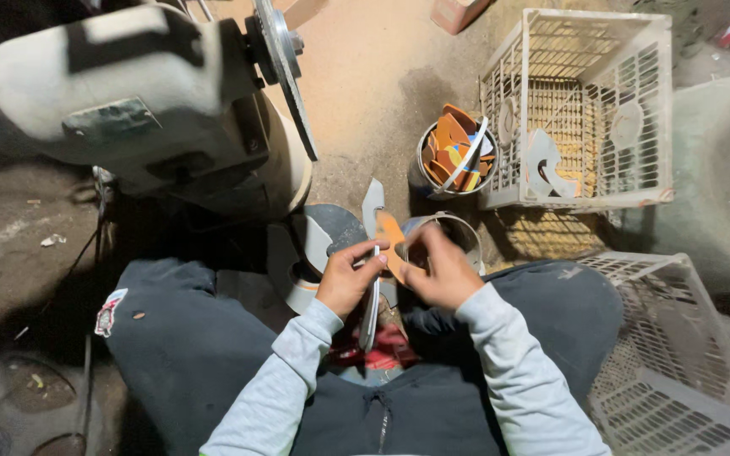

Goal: The person sits on the floor and repeatedly picks up small, flat, irregularly shaped plastic pieces from a bucket. They rub the edges of each piece against a stationary grinding wheel to smooth them, then place the pieces back into the bucket. The process is repeated for multiple pieces.

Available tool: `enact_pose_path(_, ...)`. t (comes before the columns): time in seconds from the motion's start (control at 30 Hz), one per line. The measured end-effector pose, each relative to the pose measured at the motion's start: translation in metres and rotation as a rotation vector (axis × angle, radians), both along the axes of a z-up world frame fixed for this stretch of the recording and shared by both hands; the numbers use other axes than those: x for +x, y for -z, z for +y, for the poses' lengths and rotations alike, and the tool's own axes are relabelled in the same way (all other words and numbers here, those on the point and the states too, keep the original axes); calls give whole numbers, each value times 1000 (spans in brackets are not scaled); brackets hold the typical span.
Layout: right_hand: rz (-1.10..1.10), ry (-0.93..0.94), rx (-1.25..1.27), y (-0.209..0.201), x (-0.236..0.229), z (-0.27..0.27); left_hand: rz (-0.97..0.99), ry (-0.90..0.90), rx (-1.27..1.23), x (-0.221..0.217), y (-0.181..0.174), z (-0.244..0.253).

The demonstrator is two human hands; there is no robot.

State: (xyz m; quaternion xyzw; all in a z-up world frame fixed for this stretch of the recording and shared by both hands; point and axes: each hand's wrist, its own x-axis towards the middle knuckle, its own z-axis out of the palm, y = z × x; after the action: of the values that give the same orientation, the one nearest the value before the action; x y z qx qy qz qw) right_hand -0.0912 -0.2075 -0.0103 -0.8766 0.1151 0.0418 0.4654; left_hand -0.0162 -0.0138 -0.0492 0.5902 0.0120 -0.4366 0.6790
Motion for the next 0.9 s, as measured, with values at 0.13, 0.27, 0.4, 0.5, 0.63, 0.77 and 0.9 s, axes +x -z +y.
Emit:
enact_pose_path(0.13, 0, -197, 44, 6, -14, 11, -302, 19, 6, -6, 16, -6)
enact_pose_path(0.27, 25, -5, -212, 32, -10, 22, -245, 60, -62, -10, 28, -7)
enact_pose_path(0.4, 76, 169, -73, 48, -14, 33, -302, 53, -37, -10, 32, -9)
enact_pose_path(0.5, -72, 175, -64, 45, -14, 37, -121, -39, -12, -9, 25, -8)
enact_pose_path(0.63, 151, 246, -91, 28, -10, 26, 74, -185, -46, 4, 13, 0)
enact_pose_path(0.77, -139, 234, 162, 3, -5, 17, 93, -324, -114, 13, 6, 7)
enact_pose_path(0.9, -52, 285, 210, -3, -12, 17, 127, -411, -47, 13, 10, 9)
